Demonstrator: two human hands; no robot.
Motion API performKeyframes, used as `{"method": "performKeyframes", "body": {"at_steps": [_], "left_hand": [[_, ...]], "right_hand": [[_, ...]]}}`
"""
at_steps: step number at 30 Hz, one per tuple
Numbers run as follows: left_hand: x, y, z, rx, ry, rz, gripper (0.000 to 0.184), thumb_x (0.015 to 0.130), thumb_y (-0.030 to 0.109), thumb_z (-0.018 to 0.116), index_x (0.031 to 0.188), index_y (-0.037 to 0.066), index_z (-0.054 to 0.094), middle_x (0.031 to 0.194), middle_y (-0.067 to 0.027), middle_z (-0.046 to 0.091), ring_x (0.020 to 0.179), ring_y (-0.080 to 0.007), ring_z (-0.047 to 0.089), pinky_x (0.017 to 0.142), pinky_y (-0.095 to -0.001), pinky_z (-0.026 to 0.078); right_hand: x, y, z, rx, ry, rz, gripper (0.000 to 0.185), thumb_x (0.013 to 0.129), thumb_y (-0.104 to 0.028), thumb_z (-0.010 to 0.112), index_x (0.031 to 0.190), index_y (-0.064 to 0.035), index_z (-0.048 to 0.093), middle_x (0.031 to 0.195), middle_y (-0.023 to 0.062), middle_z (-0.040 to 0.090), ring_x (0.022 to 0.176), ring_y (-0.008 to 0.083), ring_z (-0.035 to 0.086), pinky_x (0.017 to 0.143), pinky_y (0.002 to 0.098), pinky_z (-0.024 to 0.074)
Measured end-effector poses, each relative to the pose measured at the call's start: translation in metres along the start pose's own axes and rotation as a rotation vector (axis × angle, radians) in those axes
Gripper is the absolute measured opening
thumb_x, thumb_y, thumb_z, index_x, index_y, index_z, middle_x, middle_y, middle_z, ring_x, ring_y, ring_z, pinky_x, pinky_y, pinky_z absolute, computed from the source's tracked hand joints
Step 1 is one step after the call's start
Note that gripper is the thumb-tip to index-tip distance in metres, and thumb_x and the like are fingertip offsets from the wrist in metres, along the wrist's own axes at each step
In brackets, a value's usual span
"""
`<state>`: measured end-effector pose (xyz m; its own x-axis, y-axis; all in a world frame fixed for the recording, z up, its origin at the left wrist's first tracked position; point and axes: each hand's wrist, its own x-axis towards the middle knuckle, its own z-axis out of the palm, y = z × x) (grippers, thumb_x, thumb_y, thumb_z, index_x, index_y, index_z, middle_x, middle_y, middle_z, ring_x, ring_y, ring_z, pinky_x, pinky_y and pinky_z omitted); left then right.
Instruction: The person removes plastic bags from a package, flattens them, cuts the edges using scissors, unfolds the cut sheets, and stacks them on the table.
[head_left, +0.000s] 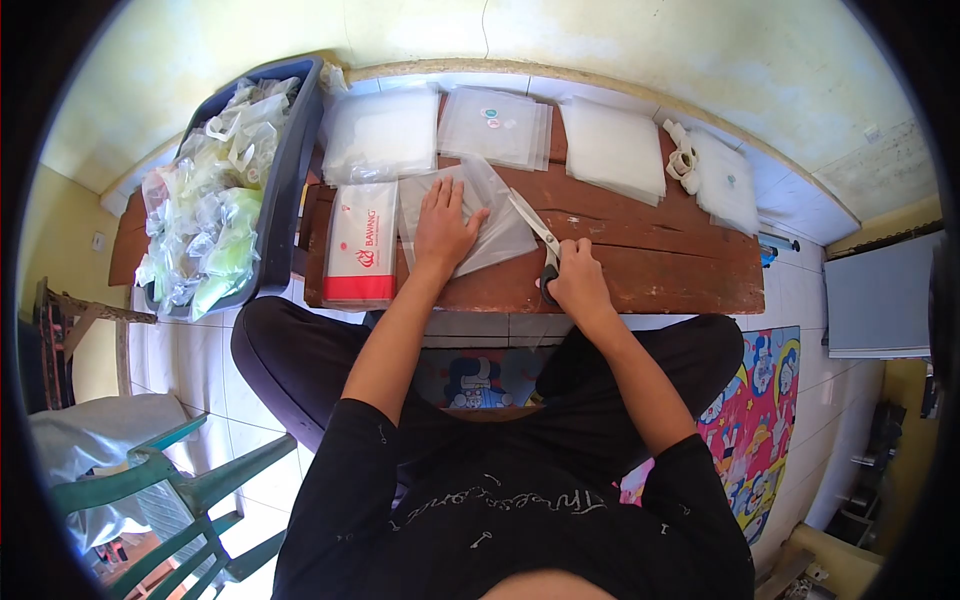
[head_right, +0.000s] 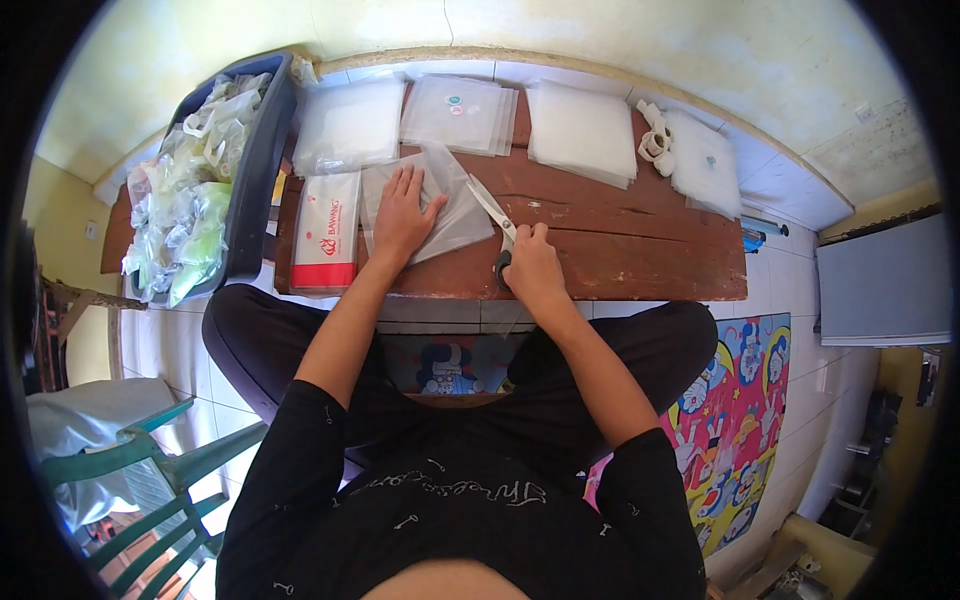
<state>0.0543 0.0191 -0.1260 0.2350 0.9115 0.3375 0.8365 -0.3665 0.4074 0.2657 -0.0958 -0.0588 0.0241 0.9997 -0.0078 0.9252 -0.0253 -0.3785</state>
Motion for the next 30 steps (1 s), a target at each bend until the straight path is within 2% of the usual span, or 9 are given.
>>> {"method": "performKeyframes", "body": {"at_steps": [15,24,30], "left_hand": [[0.001,0.0,-0.001,0.01,0.001,0.01,0.07,0.091,0.047,0.057,0.135,-0.007,0.047,0.145,-0.0239,0.043,0.138,-0.0378,0.035,0.114,-0.0442,0.027],[-0.001,-0.001,0.0,0.012,0.006,0.004,0.07,0.092,0.049,0.056,0.136,-0.004,0.048,0.146,-0.0233,0.042,0.138,-0.0377,0.035,0.114,-0.0438,0.027],[0.0,-0.001,0.001,0.013,0.007,0.009,0.071,0.092,0.05,0.056,0.137,-0.003,0.047,0.147,-0.0223,0.042,0.138,-0.0367,0.035,0.115,-0.0431,0.027]], "right_hand": [[0.026,-0.022,0.011,-0.004,0.023,-0.007,0.037,0.074,-0.002,0.067,0.103,0.0088,0.047,0.106,0.0277,0.048,0.083,0.0466,0.065,0.072,0.0476,0.056],[0.008,-0.002,0.004,-0.006,-0.007,0.004,0.041,0.072,-0.004,0.073,0.103,0.0064,0.047,0.107,0.0274,0.049,0.083,0.0468,0.064,0.072,0.0484,0.0559],[-0.01,0.0,0.001,0.003,0.017,0.005,0.048,0.073,-0.012,0.079,0.103,0.0054,0.045,0.105,0.0265,0.048,0.082,0.048,0.064,0.071,0.0495,0.056]]}}
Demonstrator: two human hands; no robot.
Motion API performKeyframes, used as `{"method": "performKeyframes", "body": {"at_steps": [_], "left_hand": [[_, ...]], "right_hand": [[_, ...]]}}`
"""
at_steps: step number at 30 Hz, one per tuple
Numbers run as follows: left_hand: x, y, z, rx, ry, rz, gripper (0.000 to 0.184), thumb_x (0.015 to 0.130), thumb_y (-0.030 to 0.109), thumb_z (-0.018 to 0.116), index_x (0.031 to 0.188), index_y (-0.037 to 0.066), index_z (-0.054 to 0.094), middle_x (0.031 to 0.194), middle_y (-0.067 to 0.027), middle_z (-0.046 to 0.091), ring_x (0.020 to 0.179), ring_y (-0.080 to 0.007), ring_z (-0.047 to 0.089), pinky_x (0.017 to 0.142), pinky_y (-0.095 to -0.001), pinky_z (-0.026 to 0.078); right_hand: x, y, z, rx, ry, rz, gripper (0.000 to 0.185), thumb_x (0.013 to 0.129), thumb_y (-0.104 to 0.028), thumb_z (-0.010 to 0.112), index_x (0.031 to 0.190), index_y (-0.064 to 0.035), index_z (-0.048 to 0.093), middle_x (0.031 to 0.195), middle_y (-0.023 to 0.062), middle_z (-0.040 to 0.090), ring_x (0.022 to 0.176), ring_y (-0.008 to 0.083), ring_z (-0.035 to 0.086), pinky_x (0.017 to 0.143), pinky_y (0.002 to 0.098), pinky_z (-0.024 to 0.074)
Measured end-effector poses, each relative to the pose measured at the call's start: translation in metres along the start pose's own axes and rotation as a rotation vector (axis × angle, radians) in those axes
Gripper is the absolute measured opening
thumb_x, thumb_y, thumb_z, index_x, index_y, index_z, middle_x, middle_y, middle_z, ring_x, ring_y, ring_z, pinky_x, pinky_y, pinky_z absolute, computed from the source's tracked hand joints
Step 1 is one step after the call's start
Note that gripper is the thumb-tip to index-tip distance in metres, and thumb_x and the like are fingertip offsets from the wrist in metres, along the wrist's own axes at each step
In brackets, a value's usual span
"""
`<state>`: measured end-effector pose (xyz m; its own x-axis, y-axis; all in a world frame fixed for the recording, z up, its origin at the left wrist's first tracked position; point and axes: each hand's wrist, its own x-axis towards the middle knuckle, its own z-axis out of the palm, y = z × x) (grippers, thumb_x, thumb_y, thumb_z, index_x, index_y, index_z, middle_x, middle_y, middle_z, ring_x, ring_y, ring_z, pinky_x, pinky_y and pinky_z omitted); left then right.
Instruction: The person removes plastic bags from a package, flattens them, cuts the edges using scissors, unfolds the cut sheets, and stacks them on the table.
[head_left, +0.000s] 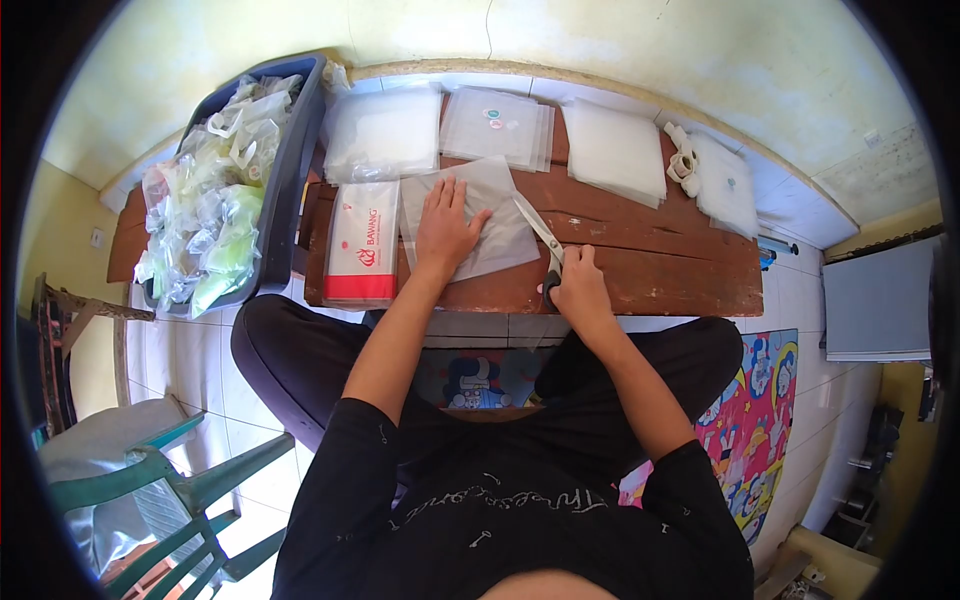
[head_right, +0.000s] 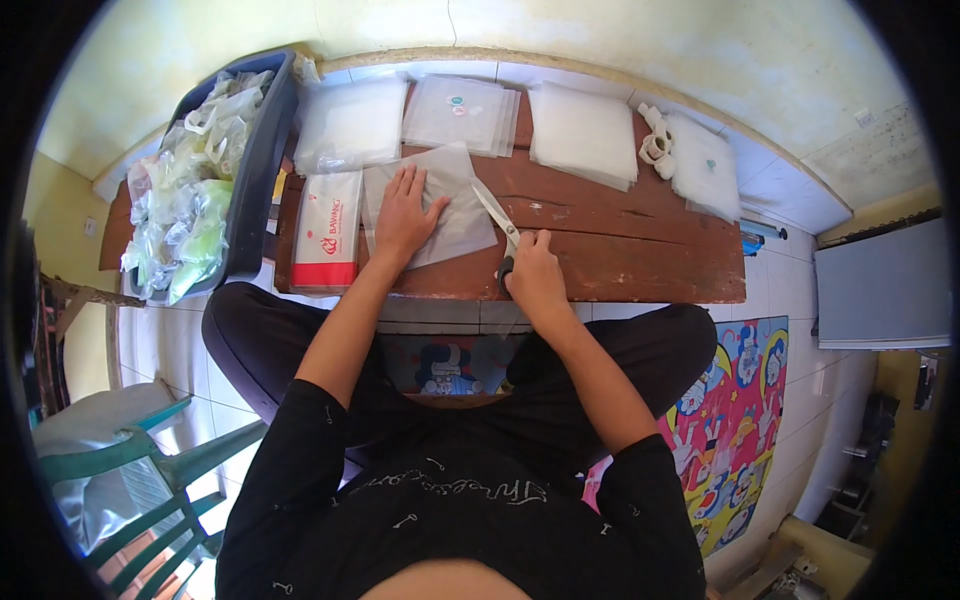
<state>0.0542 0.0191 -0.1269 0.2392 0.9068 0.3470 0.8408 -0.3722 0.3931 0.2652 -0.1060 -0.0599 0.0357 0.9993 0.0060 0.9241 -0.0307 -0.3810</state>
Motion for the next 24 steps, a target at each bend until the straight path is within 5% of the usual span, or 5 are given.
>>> {"method": "performKeyframes", "body": {"at_steps": [24], "left_hand": [[0.0,0.0,0.001,-0.005,-0.016,-0.01,0.07,0.091,0.049,0.058,0.137,-0.003,0.047,0.147,-0.0222,0.041,0.139,-0.0367,0.034,0.115,-0.0437,0.027]], "right_hand": [[0.026,-0.01,0.007,0.082,0.015,0.075,0.06,0.067,-0.024,0.087,0.101,0.0048,0.047,0.105,0.0279,0.05,0.087,0.0504,0.061,0.075,0.0517,0.0527]]}}
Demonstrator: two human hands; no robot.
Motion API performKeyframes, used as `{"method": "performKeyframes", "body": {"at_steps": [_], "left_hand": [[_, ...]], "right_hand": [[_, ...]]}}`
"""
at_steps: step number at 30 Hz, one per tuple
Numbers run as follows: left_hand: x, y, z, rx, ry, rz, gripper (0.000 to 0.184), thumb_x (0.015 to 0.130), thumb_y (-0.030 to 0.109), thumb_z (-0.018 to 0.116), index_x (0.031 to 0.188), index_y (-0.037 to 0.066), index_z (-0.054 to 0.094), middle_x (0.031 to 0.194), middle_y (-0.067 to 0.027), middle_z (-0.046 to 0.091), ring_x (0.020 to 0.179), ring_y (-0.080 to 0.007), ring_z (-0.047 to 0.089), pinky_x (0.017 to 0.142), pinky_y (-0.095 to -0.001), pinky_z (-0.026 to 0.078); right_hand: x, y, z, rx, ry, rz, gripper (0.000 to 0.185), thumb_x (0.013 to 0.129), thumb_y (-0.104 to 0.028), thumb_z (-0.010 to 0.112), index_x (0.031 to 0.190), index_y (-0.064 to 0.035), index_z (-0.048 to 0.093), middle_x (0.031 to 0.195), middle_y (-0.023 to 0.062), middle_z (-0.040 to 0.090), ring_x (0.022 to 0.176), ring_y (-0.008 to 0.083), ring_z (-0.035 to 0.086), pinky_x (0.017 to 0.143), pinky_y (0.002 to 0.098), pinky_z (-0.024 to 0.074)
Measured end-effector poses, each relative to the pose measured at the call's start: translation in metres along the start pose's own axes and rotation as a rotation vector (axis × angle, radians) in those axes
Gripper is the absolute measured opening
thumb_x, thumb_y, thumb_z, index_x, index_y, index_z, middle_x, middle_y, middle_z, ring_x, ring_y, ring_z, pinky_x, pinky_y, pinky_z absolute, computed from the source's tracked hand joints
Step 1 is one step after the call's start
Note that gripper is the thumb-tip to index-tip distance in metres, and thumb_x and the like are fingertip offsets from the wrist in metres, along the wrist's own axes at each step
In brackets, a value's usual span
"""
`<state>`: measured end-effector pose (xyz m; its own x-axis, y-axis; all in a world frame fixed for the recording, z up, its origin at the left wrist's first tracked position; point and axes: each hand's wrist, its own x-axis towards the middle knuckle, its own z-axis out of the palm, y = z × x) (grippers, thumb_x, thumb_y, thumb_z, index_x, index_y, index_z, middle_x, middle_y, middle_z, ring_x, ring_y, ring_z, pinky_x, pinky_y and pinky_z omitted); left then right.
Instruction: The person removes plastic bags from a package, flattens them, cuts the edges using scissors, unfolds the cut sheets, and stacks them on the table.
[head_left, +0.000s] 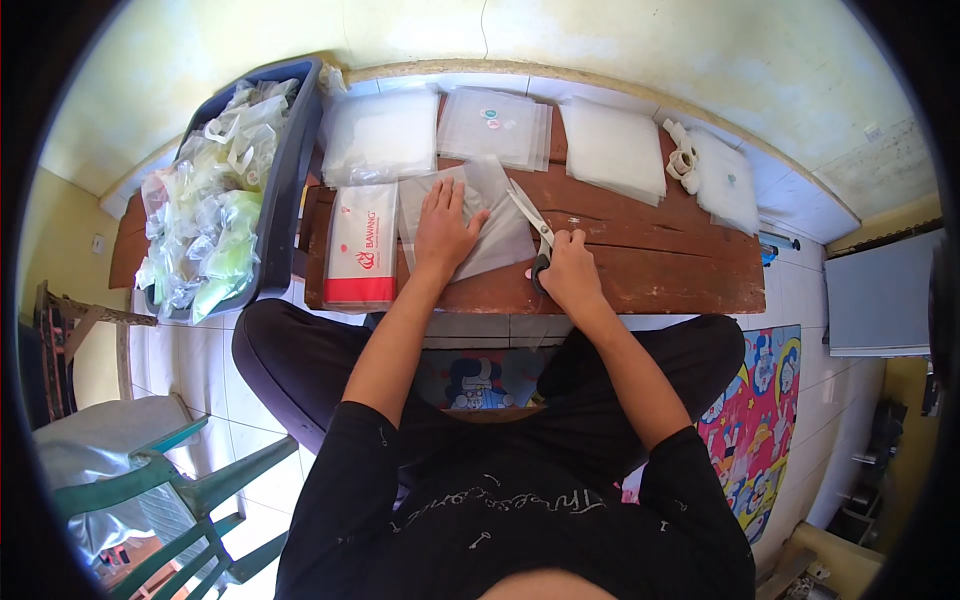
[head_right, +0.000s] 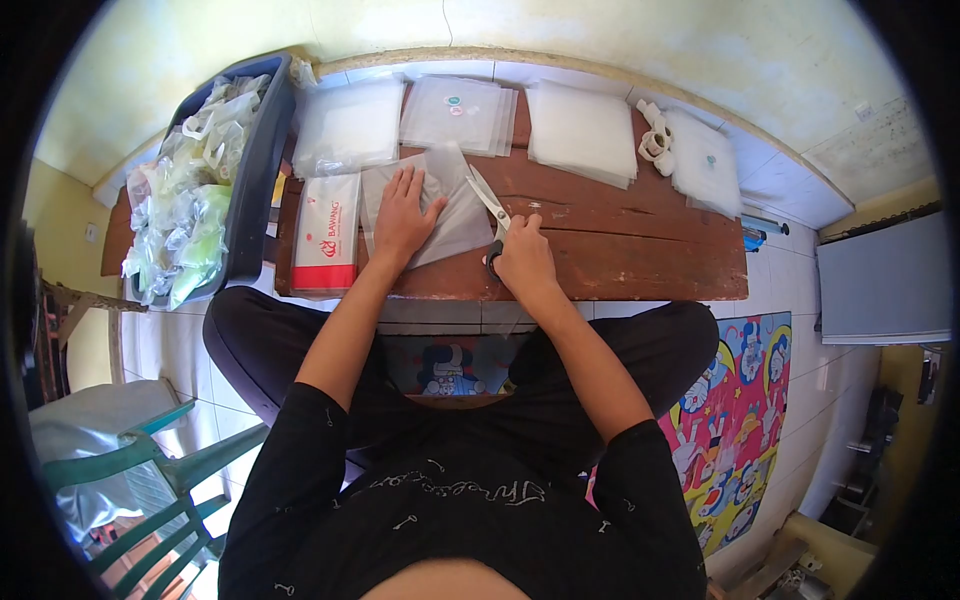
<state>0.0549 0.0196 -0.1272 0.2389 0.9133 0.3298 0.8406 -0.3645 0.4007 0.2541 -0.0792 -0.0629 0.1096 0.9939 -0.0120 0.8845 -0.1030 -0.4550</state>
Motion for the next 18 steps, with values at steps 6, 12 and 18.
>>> {"method": "performKeyframes", "body": {"at_steps": [6,12,18], "left_hand": [[0.0,-0.001,-0.001,0.006,0.025,0.008,0.07,0.091,0.049,0.058,0.136,-0.003,0.049,0.146,-0.022,0.042,0.137,-0.0375,0.036,0.114,-0.0435,0.028],[0.0,0.002,-0.004,0.002,0.018,0.001,0.069,0.091,0.049,0.058,0.136,-0.003,0.049,0.146,-0.0218,0.043,0.137,-0.0375,0.036,0.114,-0.0438,0.029],[0.0,0.002,-0.003,-0.002,0.011,-0.003,0.069,0.091,0.048,0.058,0.136,-0.003,0.048,0.146,-0.0221,0.042,0.138,-0.0376,0.035,0.114,-0.0441,0.028]], "right_hand": [[0.018,-0.009,0.002,-0.041,-0.005,-0.017,0.058,0.07,-0.022,0.084,0.104,0.008,0.047,0.108,0.0285,0.05,0.089,0.048,0.064,0.077,0.0477,0.0561],[0.034,-0.004,-0.002,-0.103,-0.014,-0.042,0.054,0.071,-0.019,0.083,0.104,0.0078,0.049,0.107,0.0283,0.051,0.088,0.0474,0.065,0.077,0.0471,0.0566],[0.05,-0.007,-0.008,-0.108,-0.023,-0.066,0.054,0.07,-0.017,0.084,0.103,0.0079,0.049,0.106,0.0283,0.052,0.089,0.0481,0.064,0.076,0.0473,0.0568]]}}
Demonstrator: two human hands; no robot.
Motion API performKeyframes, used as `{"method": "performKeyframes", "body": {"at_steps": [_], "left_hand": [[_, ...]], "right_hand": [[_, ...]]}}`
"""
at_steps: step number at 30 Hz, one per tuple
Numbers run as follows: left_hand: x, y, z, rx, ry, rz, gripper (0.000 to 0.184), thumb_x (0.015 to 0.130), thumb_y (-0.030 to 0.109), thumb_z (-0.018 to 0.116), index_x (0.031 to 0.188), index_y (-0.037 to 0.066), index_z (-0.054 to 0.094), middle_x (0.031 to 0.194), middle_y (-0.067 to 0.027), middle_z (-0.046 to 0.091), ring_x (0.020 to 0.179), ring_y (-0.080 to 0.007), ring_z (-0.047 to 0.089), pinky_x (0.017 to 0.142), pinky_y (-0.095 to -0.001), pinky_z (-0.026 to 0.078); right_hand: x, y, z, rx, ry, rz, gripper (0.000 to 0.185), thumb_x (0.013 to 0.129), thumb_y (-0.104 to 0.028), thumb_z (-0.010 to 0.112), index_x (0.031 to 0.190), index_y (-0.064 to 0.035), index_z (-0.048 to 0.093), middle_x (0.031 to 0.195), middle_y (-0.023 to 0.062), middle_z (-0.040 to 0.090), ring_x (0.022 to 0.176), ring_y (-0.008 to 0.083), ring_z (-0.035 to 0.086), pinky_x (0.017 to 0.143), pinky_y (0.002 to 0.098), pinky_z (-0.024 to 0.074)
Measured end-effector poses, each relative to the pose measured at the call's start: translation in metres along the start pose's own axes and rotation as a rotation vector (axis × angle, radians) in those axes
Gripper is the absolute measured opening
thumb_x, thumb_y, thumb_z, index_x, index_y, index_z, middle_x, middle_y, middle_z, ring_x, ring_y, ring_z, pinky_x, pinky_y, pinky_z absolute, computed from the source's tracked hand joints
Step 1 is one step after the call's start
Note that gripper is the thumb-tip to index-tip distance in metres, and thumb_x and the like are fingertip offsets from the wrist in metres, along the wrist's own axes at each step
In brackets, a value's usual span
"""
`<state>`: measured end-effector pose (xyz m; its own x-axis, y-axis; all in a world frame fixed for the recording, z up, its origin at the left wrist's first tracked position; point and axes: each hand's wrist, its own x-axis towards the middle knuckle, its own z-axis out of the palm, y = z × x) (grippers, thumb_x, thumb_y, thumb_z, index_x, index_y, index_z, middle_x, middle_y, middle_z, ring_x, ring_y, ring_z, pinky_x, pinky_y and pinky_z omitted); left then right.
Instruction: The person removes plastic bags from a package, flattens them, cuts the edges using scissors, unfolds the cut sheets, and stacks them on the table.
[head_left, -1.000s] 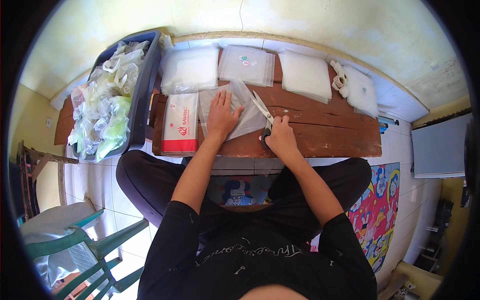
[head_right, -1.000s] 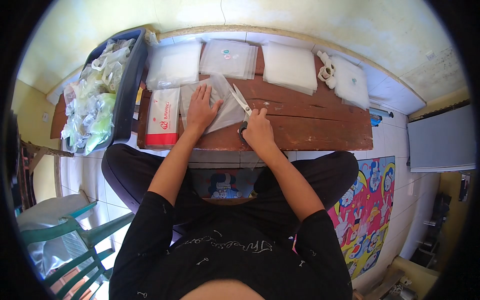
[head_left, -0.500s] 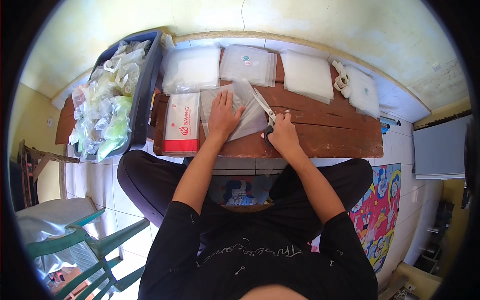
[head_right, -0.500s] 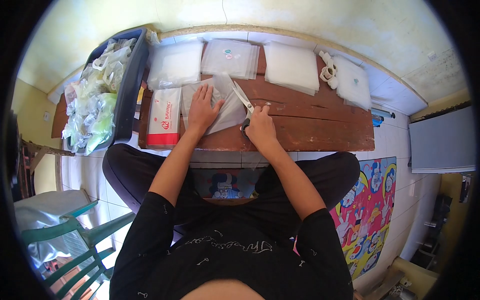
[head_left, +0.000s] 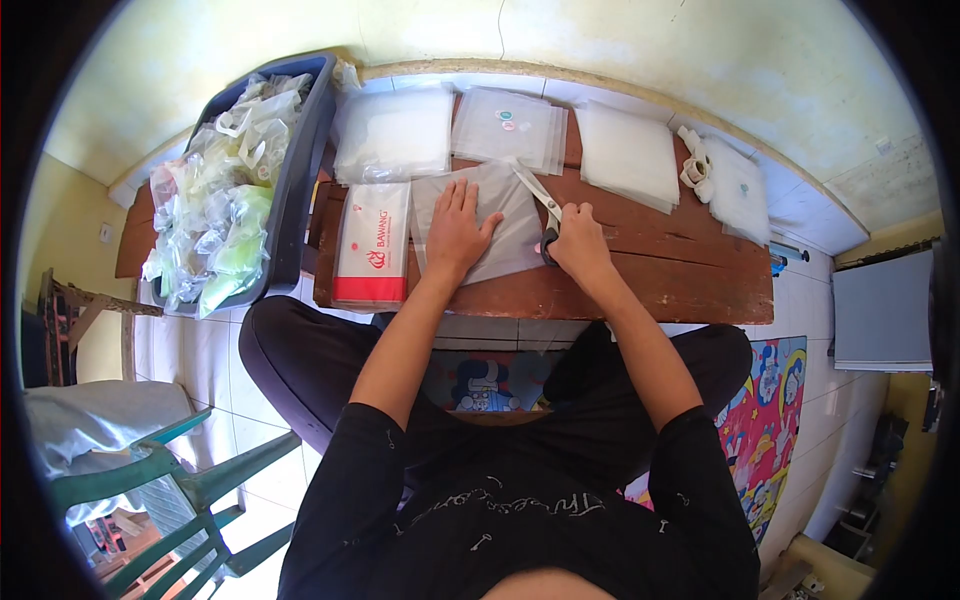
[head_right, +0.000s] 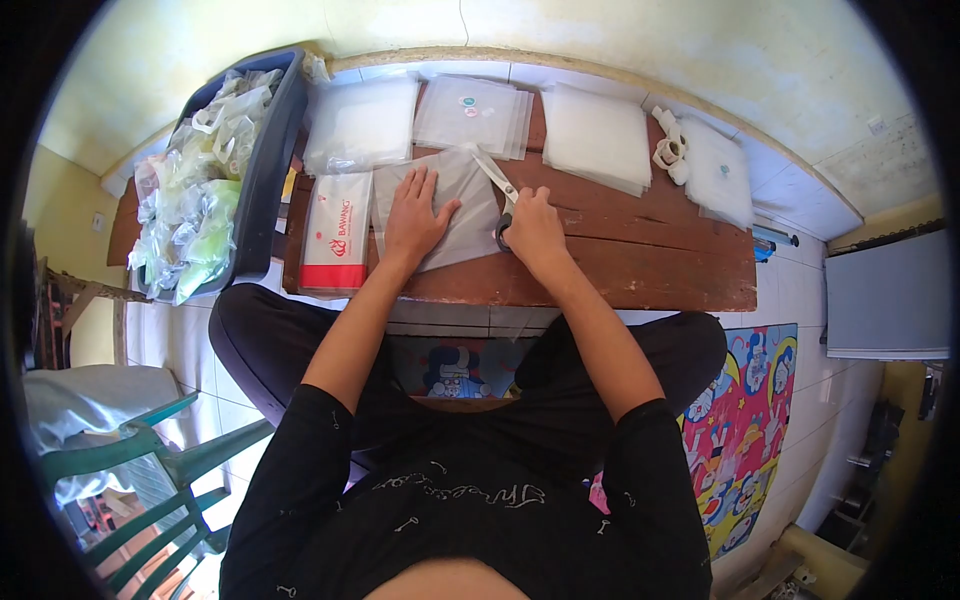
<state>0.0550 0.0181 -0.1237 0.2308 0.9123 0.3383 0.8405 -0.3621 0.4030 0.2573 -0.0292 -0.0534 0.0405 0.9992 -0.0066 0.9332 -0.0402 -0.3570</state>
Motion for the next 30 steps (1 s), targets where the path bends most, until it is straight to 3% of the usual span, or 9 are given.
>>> {"method": "performKeyframes", "body": {"at_steps": [6,9,12,15,17,21,25,28,30], "left_hand": [[0.0,0.0,0.0,-0.019,-0.013,-0.017,0.07,0.091,0.049,0.057,0.137,-0.002,0.047,0.147,-0.0215,0.041,0.139,-0.0361,0.033,0.115,-0.0446,0.026],[0.0,0.0,-0.002,-0.02,-0.016,-0.017,0.069,0.091,0.048,0.057,0.138,-0.002,0.047,0.147,-0.0215,0.041,0.139,-0.0359,0.033,0.116,-0.0447,0.025],[0.0,0.001,-0.002,-0.019,-0.005,-0.013,0.068,0.091,0.047,0.058,0.137,-0.003,0.048,0.147,-0.0221,0.042,0.139,-0.0367,0.035,0.115,-0.0448,0.027],[-0.001,0.0,-0.001,-0.021,0.01,-0.005,0.068,0.091,0.046,0.059,0.135,-0.003,0.049,0.146,-0.0227,0.043,0.138,-0.0376,0.036,0.114,-0.045,0.028],[0.001,-0.001,-0.002,-0.018,0.016,-0.003,0.068,0.091,0.046,0.059,0.135,-0.004,0.05,0.146,-0.0228,0.043,0.138,-0.0376,0.036,0.115,-0.0451,0.027],[-0.001,0.0,-0.001,-0.025,-0.005,-0.007,0.069,0.091,0.047,0.058,0.137,-0.003,0.048,0.146,-0.0234,0.042,0.139,-0.0371,0.035,0.115,-0.0452,0.026],[-0.001,0.0,-0.003,-0.047,0.012,-0.011,0.067,0.092,0.045,0.058,0.137,-0.002,0.047,0.146,-0.0239,0.041,0.139,-0.0369,0.035,0.115,-0.0458,0.026],[-0.001,0.0,-0.004,-0.101,0.03,0.009,0.062,0.092,0.042,0.058,0.136,-0.001,0.049,0.146,-0.0238,0.042,0.138,-0.0374,0.036,0.114,-0.0459,0.027],[-0.001,0.0,-0.003,-0.095,0.082,0.053,0.055,0.091,0.037,0.061,0.13,0.0,0.054,0.142,-0.0228,0.046,0.133,-0.0376,0.04,0.112,-0.0454,0.03]], "right_hand": [[0.022,0.008,0.0,0.002,-0.005,-0.041,0.051,0.07,-0.016,0.083,0.102,0.0083,0.05,0.106,0.0302,0.053,0.09,0.0483,0.063,0.078,0.0478,0.0559],[0.031,0.009,0.002,0.022,-0.002,-0.033,0.056,0.068,-0.023,0.086,0.1,0.0048,0.051,0.104,0.0288,0.053,0.093,0.0505,0.06,0.081,0.0522,0.0515],[0.04,0.006,0.003,-0.018,-0.017,-0.054,0.045,0.074,-0.016,0.079,0.101,0.008,0.052,0.107,0.0304,0.053,0.091,0.0486,0.062,0.081,0.049,0.0544],[0.055,0.004,0.001,0.019,0.045,-0.037,0.051,0.073,-0.02,0.081,0.103,0.0078,0.051,0.107,0.0298,0.053,0.092,0.0481,0.062,0.081,0.0486,0.0542],[0.072,0.003,-0.012,0.055,0.185,0.012,0.06,0.066,-0.031,0.087,0.102,0.0032,0.054,0.103,0.0268,0.055,0.094,0.0467,0.06,0.08,0.0502,0.0509],[0.067,-0.009,-0.034,0.143,0.293,-0.06,0.056,0.067,-0.031,0.086,0.1,0.0028,0.056,0.1,0.024,0.057,0.088,0.0421,0.06,0.078,0.047,0.0496],[0.034,0.005,-0.02,0.191,0.232,-0.079,0.057,0.066,-0.03,0.087,0.1,0.0025,0.056,0.098,0.0223,0.057,0.089,0.0412,0.059,0.08,0.0466,0.0486],[0.009,0.028,-0.008,0.245,0.083,-0.011,0.06,0.067,-0.028,0.087,0.103,0.0023,0.05,0.106,0.0247,0.053,0.096,0.0473,0.058,0.083,0.0504,0.0495],[-0.002,0.043,-0.002,0.22,0.116,0.019,0.054,0.065,-0.022,0.087,0.101,0.0023,0.056,0.101,0.0207,0.055,0.094,0.0409,0.057,0.084,0.0454,0.0476]]}}
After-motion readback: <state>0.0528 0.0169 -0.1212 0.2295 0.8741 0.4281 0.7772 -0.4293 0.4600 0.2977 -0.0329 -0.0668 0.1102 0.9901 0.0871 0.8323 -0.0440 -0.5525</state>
